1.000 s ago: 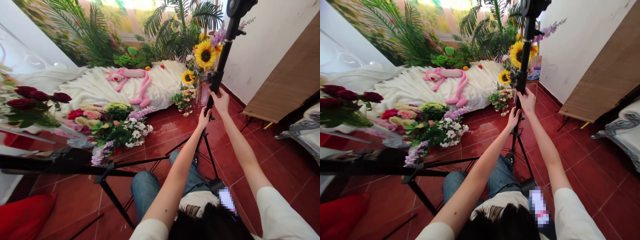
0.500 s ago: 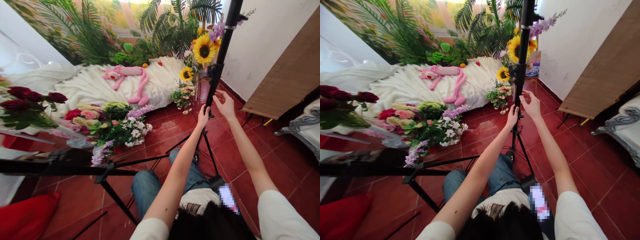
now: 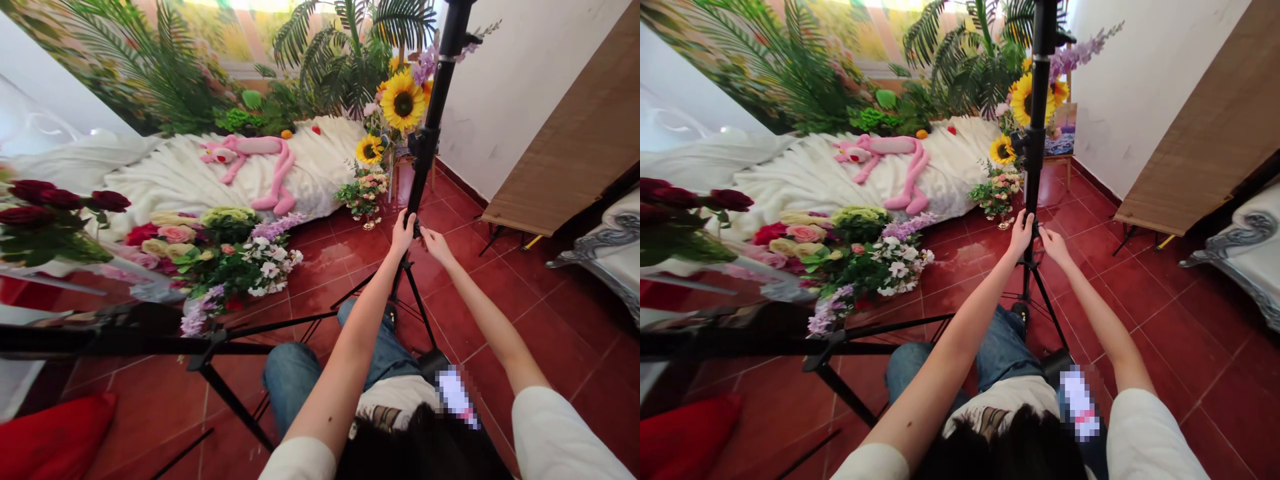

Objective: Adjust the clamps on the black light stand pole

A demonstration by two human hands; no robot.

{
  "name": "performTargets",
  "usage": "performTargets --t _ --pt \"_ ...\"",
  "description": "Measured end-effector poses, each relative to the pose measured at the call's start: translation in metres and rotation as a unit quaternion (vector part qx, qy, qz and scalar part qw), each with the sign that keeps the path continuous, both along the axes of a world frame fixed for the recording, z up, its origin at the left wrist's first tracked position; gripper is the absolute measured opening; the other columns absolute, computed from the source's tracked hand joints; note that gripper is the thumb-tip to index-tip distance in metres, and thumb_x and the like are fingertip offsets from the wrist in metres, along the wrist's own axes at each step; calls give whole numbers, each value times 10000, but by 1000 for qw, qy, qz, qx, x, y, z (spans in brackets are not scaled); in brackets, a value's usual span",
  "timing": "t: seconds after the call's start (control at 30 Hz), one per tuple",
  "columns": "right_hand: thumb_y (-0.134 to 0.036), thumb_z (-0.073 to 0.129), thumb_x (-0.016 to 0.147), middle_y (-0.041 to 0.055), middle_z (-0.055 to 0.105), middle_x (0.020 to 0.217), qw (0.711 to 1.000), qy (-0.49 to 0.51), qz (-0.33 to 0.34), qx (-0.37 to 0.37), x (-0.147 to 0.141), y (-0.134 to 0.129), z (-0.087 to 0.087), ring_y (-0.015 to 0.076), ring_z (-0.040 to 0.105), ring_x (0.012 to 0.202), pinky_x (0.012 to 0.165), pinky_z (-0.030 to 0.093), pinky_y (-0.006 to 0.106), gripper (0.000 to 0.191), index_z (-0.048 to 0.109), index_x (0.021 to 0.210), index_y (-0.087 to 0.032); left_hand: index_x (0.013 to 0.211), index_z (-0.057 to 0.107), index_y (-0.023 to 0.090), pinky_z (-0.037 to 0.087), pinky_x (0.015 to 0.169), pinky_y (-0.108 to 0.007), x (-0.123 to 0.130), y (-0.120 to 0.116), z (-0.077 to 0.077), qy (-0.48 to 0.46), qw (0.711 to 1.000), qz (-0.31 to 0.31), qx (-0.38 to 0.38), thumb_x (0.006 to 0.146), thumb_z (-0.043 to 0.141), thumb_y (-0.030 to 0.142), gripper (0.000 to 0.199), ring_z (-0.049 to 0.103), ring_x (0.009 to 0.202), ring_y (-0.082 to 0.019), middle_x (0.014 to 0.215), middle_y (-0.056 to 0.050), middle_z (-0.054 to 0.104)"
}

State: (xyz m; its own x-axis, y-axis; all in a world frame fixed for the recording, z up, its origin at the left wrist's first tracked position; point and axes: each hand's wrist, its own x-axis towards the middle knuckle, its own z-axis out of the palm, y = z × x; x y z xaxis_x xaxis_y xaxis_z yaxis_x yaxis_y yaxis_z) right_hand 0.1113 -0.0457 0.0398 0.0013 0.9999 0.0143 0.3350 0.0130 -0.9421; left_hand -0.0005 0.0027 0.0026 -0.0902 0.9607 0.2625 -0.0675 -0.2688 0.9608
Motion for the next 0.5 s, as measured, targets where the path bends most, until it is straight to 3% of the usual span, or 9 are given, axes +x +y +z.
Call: performTargets --t 0.07,0.13,0.2,0.27,0.37,0.43,0.5 --pt "-534 413 936 -38 425 502 980 177 7 -86 -12 -1 -4 108 328 415 450 322 245 429 471 646 -224 1211 601 207 493 856 -279 0 -1 1 6 1000 5 -4 938 516 561 454 621 844 -147 948 -36 668" --pt "-449 395 944 -68 322 485 943 312 20 -109 -23 -5 -5 99 232 395 426 286 230 375 382 633 -238 1197 605 206 489 860 -274 0 -1 3 13 1000 15 -6 948 516 533 421 616 846 -144 960 -37 669" --pt "-404 383 942 -80 256 489 918 388 18 -84 -32 -7 -5 102 170 398 411 260 221 355 297 637 -245 1183 608 209 488 852 -270 -1 -2 5 15 1000 17 -9 951 518 518 397 613 841 -143 959 -36 669" --pt "-401 353 947 -81 229 495 913 402 9 -66 -37 -8 -5 106 140 403 402 232 218 355 250 644 -247 1163 614 210 485 853 -264 -1 -3 6 13 1000 17 -8 947 528 514 384 614 850 -144 957 -38 670" --pt "-486 286 965 -66 285 480 949 303 8 -82 -33 -5 -8 112 190 392 404 236 234 403 285 634 -255 1161 617 206 480 860 -262 -2 -3 7 5 1000 15 -3 940 537 519 392 617 859 -144 970 -43 669" --pt "-594 251 965 -30 403 483 985 158 -32 -59 -25 -6 -11 132 318 403 437 299 253 485 372 640 -254 1174 611 211 485 841 -264 -2 -2 6 0 1000 7 -9 933 542 537 412 615 835 -140 960 -39 666" --pt "-682 258 950 23 550 561 994 -26 -101 20 -16 -11 -12 175 496 502 524 379 275 555 474 688 -242 1184 604 221 493 813 -263 -2 -1 4 -4 1000 -5 -18 924 547 555 427 612 804 -135 933 -29 660"
